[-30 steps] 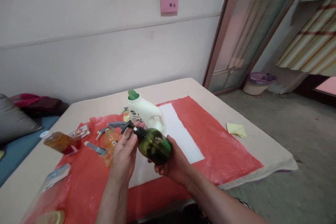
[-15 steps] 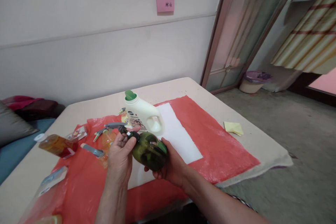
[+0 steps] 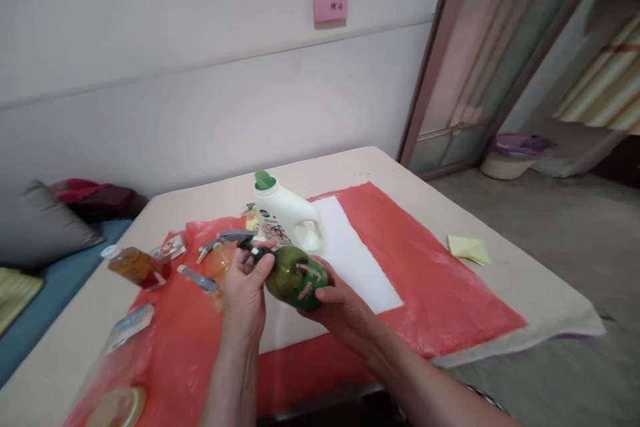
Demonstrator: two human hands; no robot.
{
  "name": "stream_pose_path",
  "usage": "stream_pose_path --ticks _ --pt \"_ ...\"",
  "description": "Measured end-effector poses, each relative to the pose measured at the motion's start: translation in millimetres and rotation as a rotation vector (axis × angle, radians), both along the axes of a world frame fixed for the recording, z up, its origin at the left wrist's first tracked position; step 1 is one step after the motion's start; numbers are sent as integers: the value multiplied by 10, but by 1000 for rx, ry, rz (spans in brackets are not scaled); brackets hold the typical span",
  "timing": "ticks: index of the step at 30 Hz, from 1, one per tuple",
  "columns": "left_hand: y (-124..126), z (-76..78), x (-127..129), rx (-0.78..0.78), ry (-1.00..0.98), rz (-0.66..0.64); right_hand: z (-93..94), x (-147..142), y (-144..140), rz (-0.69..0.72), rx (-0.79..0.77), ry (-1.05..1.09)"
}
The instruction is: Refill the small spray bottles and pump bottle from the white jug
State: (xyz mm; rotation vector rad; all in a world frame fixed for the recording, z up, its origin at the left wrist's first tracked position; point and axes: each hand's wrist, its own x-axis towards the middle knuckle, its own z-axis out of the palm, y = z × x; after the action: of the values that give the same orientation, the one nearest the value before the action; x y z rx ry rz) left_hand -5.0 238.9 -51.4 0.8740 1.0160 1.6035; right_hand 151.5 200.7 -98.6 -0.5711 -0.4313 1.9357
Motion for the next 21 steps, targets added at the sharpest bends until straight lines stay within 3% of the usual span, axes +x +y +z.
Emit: stream_pose_path --ticks 4,11,15,21 --pt "-25 41 -67 59 -68 -202 -26 14 8 35 -77 -12" --pt "-74 49 -87 -1 -46 -277 45 -1 26 119 -225 -61" --pt "-50 11 -104 -14 -48 -235 12 -11 15 178 -207 -91" --pt "20 -56 -145 -71 -22 -107 -66 11 -7 74 -56 -44"
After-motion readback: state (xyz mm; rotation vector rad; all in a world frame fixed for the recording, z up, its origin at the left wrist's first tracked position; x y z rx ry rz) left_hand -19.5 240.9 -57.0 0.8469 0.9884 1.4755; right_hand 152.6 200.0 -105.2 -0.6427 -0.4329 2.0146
